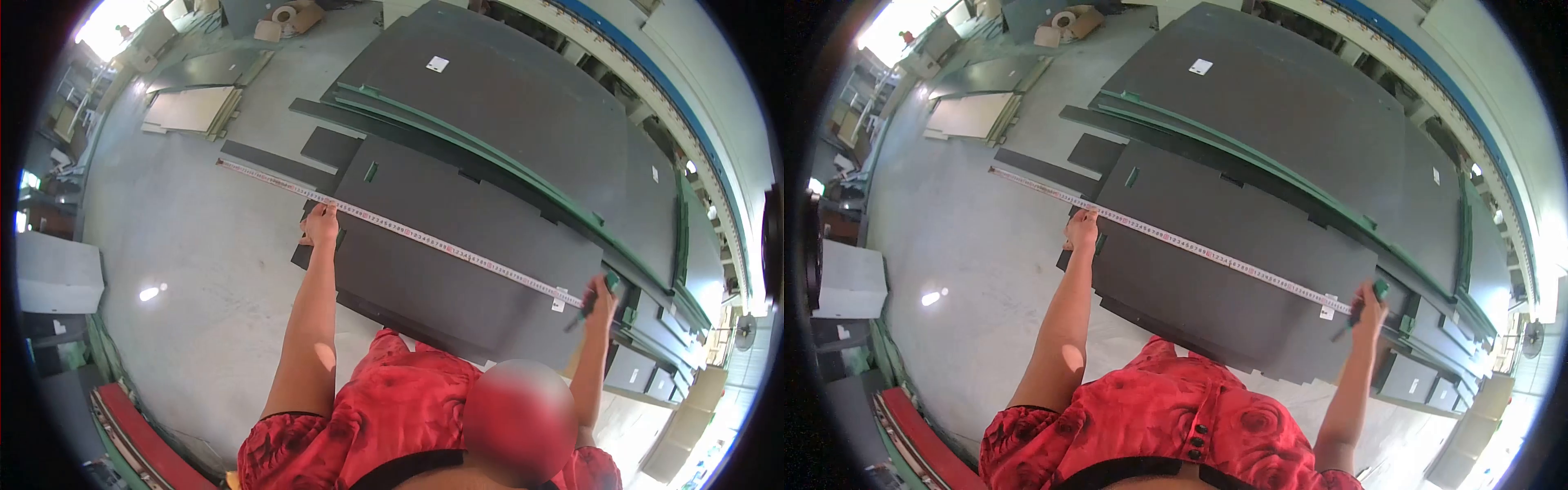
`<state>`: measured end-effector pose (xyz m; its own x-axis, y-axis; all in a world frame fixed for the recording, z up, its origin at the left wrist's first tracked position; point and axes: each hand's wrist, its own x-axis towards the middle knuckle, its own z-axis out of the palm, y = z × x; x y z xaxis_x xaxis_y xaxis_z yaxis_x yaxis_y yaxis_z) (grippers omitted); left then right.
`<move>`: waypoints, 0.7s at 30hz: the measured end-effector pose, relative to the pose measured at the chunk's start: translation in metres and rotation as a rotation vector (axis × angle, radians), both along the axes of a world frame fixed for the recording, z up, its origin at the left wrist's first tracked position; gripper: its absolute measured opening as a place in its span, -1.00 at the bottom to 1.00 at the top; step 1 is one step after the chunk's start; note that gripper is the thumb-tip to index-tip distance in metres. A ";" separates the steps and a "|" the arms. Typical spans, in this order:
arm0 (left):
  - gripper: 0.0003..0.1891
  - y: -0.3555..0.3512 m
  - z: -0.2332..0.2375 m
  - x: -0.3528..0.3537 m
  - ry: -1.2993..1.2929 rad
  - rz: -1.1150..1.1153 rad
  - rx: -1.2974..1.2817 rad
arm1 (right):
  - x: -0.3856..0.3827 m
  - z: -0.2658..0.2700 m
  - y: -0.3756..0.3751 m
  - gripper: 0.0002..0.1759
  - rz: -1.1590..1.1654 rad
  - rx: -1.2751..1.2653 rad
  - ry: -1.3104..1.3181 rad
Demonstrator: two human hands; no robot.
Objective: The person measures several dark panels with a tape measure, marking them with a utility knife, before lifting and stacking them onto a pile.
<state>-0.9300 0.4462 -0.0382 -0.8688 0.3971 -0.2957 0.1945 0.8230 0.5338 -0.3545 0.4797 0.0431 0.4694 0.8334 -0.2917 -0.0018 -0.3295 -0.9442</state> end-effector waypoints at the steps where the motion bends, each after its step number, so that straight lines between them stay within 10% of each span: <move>1: -0.68 0.000 0.000 -0.001 -0.017 -0.022 -0.011 | -0.042 0.013 0.006 -0.68 0.054 0.062 0.055; 9: -0.65 -0.002 -0.005 -0.003 -0.016 -0.027 -0.031 | -0.269 0.024 0.039 -0.23 0.643 -0.116 0.546; 14: -0.64 -0.004 0.000 -0.004 -0.045 -0.010 -0.002 | -0.369 -0.001 0.042 -0.60 0.713 -0.124 0.728; 21: -0.67 -0.005 0.009 -0.004 -0.058 -0.011 0.054 | -0.447 -0.039 0.046 -0.64 0.703 -0.168 0.901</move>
